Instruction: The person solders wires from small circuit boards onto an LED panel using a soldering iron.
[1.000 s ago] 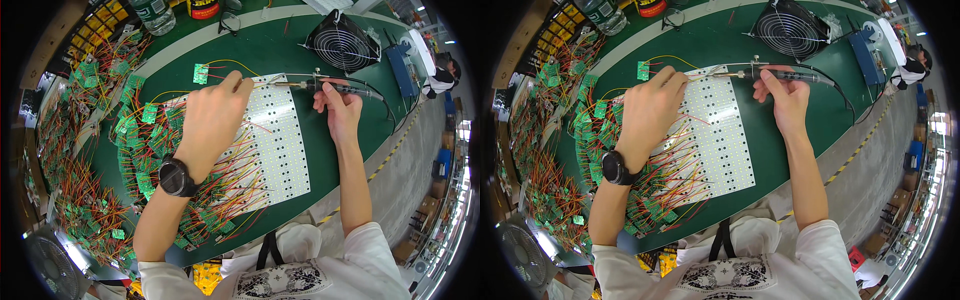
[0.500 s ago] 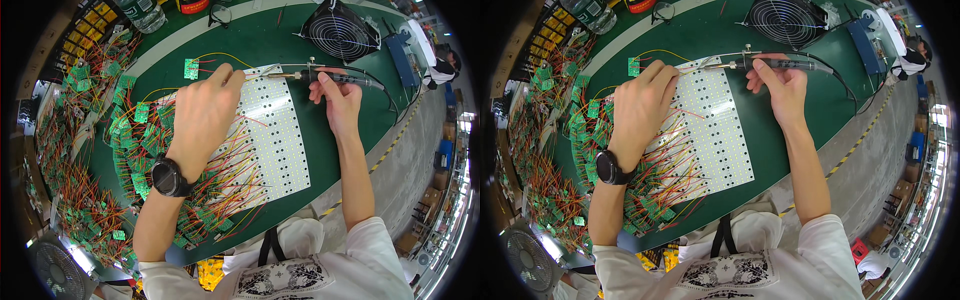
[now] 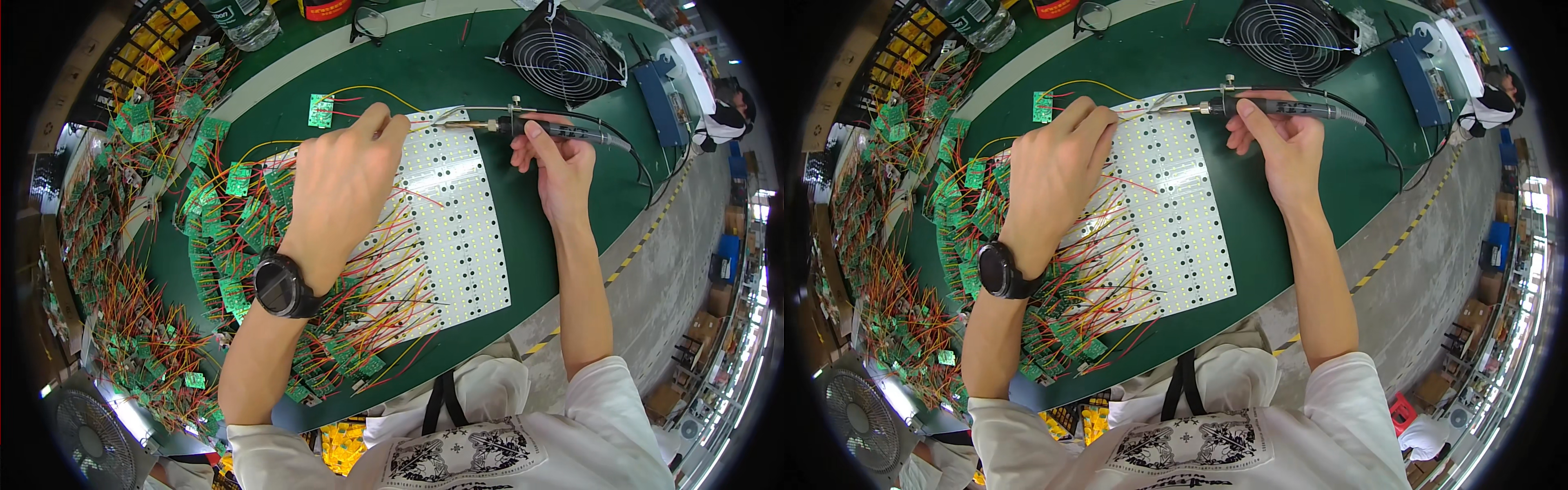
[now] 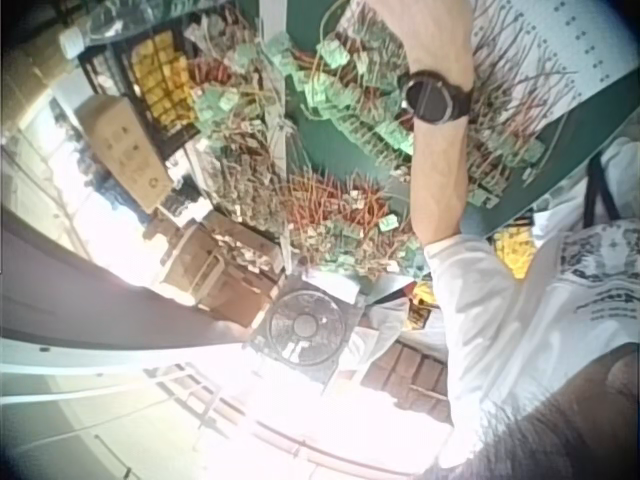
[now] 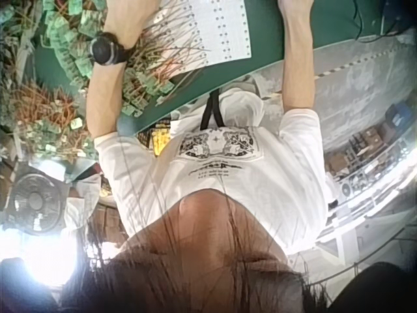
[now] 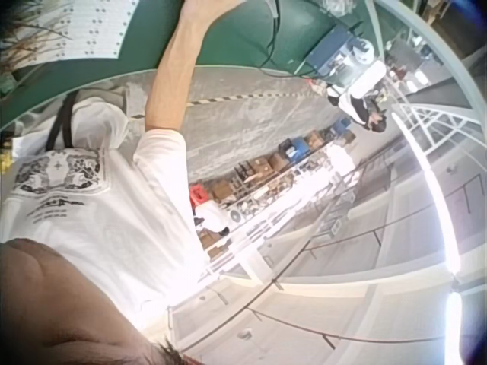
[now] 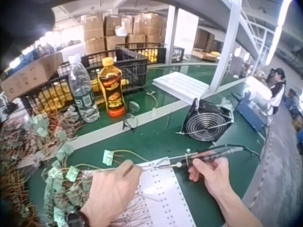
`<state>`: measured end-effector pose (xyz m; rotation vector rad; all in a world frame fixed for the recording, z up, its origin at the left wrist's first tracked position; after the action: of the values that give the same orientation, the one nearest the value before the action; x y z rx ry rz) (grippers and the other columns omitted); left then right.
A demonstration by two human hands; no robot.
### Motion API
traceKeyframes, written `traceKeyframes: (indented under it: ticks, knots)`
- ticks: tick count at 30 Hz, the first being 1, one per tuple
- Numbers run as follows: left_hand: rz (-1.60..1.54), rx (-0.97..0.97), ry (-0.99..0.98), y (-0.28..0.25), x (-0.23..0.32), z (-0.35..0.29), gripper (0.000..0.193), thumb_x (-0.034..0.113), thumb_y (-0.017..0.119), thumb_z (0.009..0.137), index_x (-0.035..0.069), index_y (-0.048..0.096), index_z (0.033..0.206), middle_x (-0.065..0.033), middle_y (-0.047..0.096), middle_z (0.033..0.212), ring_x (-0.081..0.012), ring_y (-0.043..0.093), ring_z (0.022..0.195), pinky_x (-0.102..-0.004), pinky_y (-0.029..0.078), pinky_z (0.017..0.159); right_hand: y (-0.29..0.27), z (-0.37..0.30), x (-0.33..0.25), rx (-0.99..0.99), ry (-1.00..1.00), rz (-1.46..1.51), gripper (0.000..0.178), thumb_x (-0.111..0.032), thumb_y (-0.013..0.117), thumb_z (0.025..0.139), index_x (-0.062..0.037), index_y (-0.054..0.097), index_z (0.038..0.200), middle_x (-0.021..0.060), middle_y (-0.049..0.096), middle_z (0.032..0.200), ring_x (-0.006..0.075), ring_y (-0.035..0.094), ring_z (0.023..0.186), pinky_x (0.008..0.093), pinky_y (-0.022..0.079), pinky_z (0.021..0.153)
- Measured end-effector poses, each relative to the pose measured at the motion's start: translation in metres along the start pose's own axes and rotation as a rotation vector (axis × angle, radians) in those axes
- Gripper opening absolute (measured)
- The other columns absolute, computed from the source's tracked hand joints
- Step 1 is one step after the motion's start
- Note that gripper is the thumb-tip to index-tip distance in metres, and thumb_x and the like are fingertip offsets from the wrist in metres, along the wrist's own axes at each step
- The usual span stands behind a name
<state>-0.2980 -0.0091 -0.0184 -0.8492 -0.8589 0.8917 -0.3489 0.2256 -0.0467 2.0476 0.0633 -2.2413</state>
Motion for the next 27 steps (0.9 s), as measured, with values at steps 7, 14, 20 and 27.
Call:
traceKeyframes:
  ticks: [7, 14, 20, 27]
  knots:
    - [-0.008, 0.003, 0.023, -0.003, 0.001, 0.000, 0.010, 0.002, 0.059, 0.075, 0.001, 0.058, 0.085, -0.0094, 0.056, 0.082, -0.0266, 0.062, 0.060, -0.0369, 0.048, 0.052, -0.003, 0.001, 0.000, 0.020, 0.001, 0.057, 0.021, -0.008, 0.064, 0.089, 0.0071, 0.063, 0.103, 0.0139, 0.066, 0.075, 0.0164, 0.062, 0.058, 0.0256, 0.045, 0.052]
    - [-0.030, 0.006, -0.027, 0.003, -0.003, 0.000, 0.008, 0.013, 0.062, 0.088, 0.006, 0.061, 0.087, -0.0071, 0.057, 0.081, -0.0309, 0.059, 0.060, -0.0387, 0.047, 0.053, -0.005, 0.000, 0.002, 0.038, 0.014, 0.079, 0.021, -0.009, 0.065, 0.089, 0.0069, 0.063, 0.103, 0.0143, 0.066, 0.075, 0.0164, 0.061, 0.058, 0.0256, 0.044, 0.051]
    - [-0.042, 0.008, -0.023, 0.002, -0.001, 0.002, 0.008, 0.013, 0.062, 0.088, 0.005, 0.062, 0.089, -0.0072, 0.058, 0.083, -0.0299, 0.060, 0.060, -0.0382, 0.047, 0.053, -0.006, 0.000, 0.002, 0.038, 0.006, 0.092, 0.022, -0.009, 0.065, 0.088, 0.0070, 0.062, 0.104, 0.0144, 0.066, 0.075, 0.0166, 0.061, 0.057, 0.0254, 0.044, 0.051]
    - [-0.425, -0.009, 0.095, -0.007, 0.006, 0.006, 0.010, 0.012, 0.060, 0.090, 0.003, 0.063, 0.089, -0.0106, 0.060, 0.081, -0.0279, 0.058, 0.059, -0.0363, 0.045, 0.053, -0.007, 0.000, 0.002, 0.053, 0.019, 0.130, 0.022, -0.010, 0.065, 0.088, 0.0071, 0.062, 0.102, 0.0137, 0.066, 0.074, 0.0161, 0.061, 0.056, 0.0252, 0.043, 0.050]
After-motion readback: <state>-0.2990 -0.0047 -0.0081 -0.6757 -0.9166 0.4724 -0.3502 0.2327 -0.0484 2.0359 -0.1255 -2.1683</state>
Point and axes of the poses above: each hand's wrist, its own z-axis towards the middle knuckle, its own y-axis out of the palm, x = y × z, the point moved 4 cm from there along z, towards the middle knuckle
